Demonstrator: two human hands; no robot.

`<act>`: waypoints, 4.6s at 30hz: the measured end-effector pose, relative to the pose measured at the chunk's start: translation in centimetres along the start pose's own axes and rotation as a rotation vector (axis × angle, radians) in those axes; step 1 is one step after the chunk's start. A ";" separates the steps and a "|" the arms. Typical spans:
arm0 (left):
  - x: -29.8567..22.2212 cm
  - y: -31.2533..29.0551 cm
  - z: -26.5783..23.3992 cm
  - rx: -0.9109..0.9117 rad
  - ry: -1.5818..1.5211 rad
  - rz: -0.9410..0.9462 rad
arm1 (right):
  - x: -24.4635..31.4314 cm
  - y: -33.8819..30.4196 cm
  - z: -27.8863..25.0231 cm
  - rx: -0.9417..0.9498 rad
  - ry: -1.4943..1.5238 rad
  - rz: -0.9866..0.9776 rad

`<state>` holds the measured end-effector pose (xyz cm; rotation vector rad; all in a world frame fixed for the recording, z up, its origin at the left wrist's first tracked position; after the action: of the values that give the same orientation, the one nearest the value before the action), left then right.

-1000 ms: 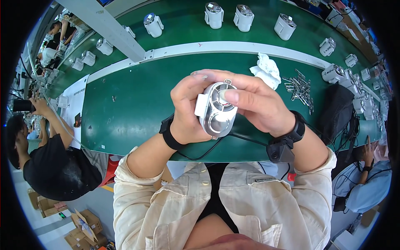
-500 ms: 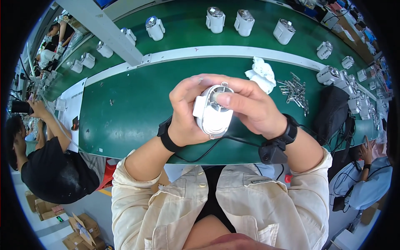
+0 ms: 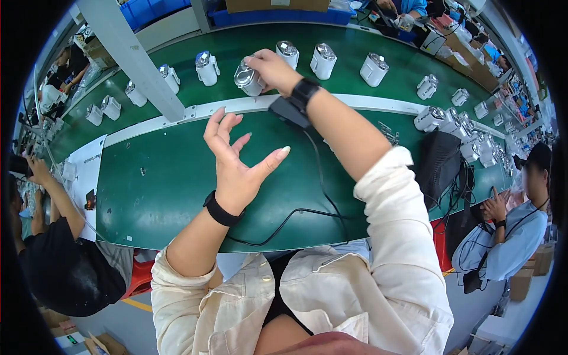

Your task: The person picks up a white device, wipes it with a cloth, and peels a small sticker from the top by hand. They repeat this process for several devices, placing each one back on the table after removing the sticker.

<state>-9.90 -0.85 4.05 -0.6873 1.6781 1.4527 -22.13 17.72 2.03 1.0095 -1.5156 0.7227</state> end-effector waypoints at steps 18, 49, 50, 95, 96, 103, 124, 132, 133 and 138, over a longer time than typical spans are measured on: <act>-0.3 -0.1 -0.3 -0.002 0.021 0.081 | -4.7 2.7 -31.7 -0.642 -1.240 -0.071; -0.9 -3.7 3.6 0.717 -0.339 -0.116 | 11.5 -21.1 -8.2 0.422 -0.250 -0.698; -0.9 -4.0 3.7 0.734 -0.338 -0.132 | 11.5 -21.5 -8.2 0.433 -0.223 -0.720; -1.7 -2.0 1.9 0.231 0.056 0.123 | 2.6 -19.7 -3.0 0.360 0.839 0.230; -1.7 -1.7 1.6 0.225 0.060 0.114 | 2.5 -19.7 -3.0 0.390 0.808 0.234; -2.7 -1.3 2.4 0.450 0.279 0.516 | 1.5 -19.7 -2.5 0.470 0.722 0.247; -2.7 -2.0 1.1 0.077 0.235 0.458 | 10.0 -23.1 -5.1 -0.158 -0.619 -1.246; -2.9 -2.3 1.2 0.056 0.419 0.631 | 9.4 -23.3 -4.9 -0.205 -0.647 -1.228; -3.0 -2.3 1.2 0.035 0.398 0.635 | 9.4 -23.4 -4.9 -0.204 -0.659 -1.240; -2.9 -2.4 1.3 -0.001 0.374 0.610 | 9.1 -23.6 -4.8 -0.203 -0.699 -1.285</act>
<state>-6.11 -0.36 5.11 -0.4834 2.3156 1.8144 1.00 9.48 9.84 1.8460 -1.0755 -0.7390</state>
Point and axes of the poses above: each hand's wrist, its own y-axis towards the middle knuckle, its own z-axis out of the palm, x = y × z, the point moved 8 cm from there along y, towards the middle knuckle, and after that the axes turned 12 degrees about -x, right-handed, at the moved point
